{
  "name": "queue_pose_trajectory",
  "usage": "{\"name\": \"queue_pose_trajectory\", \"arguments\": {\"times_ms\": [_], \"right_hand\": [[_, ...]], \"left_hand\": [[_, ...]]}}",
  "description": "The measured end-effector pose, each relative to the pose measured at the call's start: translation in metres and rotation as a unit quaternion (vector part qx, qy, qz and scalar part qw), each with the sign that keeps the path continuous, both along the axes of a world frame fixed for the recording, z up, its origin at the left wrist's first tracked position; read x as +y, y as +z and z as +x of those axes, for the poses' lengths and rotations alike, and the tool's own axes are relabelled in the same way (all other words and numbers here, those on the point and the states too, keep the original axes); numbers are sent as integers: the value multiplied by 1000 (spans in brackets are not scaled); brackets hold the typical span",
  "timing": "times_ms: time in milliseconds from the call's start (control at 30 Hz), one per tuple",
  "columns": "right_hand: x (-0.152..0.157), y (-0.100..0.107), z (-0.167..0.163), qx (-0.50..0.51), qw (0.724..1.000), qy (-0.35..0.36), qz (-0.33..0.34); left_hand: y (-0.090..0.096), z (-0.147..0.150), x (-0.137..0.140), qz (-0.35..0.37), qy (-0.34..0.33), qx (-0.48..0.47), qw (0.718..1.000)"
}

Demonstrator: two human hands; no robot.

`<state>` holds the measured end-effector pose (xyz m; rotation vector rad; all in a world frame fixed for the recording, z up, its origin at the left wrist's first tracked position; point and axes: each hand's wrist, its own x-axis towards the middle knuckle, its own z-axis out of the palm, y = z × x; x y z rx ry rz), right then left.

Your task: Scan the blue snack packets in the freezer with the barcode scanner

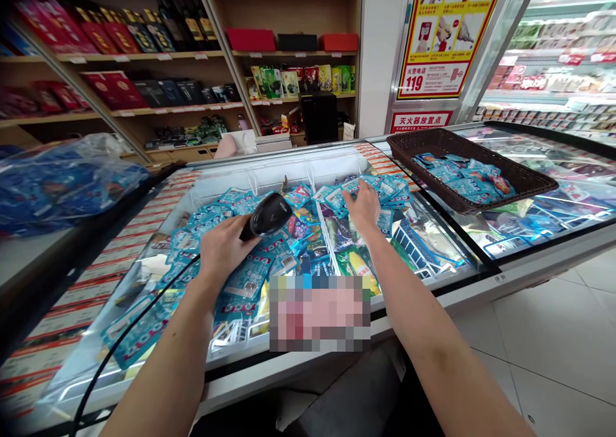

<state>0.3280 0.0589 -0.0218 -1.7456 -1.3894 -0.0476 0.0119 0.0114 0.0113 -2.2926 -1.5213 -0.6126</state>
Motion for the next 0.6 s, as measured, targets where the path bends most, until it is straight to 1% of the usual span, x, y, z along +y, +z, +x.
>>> {"name": "queue_pose_trajectory", "arguments": {"times_ms": [233, 367, 400, 467, 533, 600], "right_hand": [[-7, 2, 1, -47, 999, -13, -19], [-11, 7, -3, -62, 998, -28, -9], [-13, 9, -6, -67, 998, -19, -6], [-16, 13, -13, -80, 996, 24, -7], [-19, 14, -23, -98, 991, 91, -11], [-20, 13, -33, -125, 978, 165, -21]], "left_hand": [[5, 5, -3, 9, 19, -13, 1000], [13, 7, -6, 9, 20, 5, 1000], [15, 6, -7, 8, 20, 12, 1000], [19, 4, -9, 8, 25, 24, 999], [19, -1, -11, 11, 37, 28, 999], [15, -6, -12, 14, 56, 22, 998]]}}
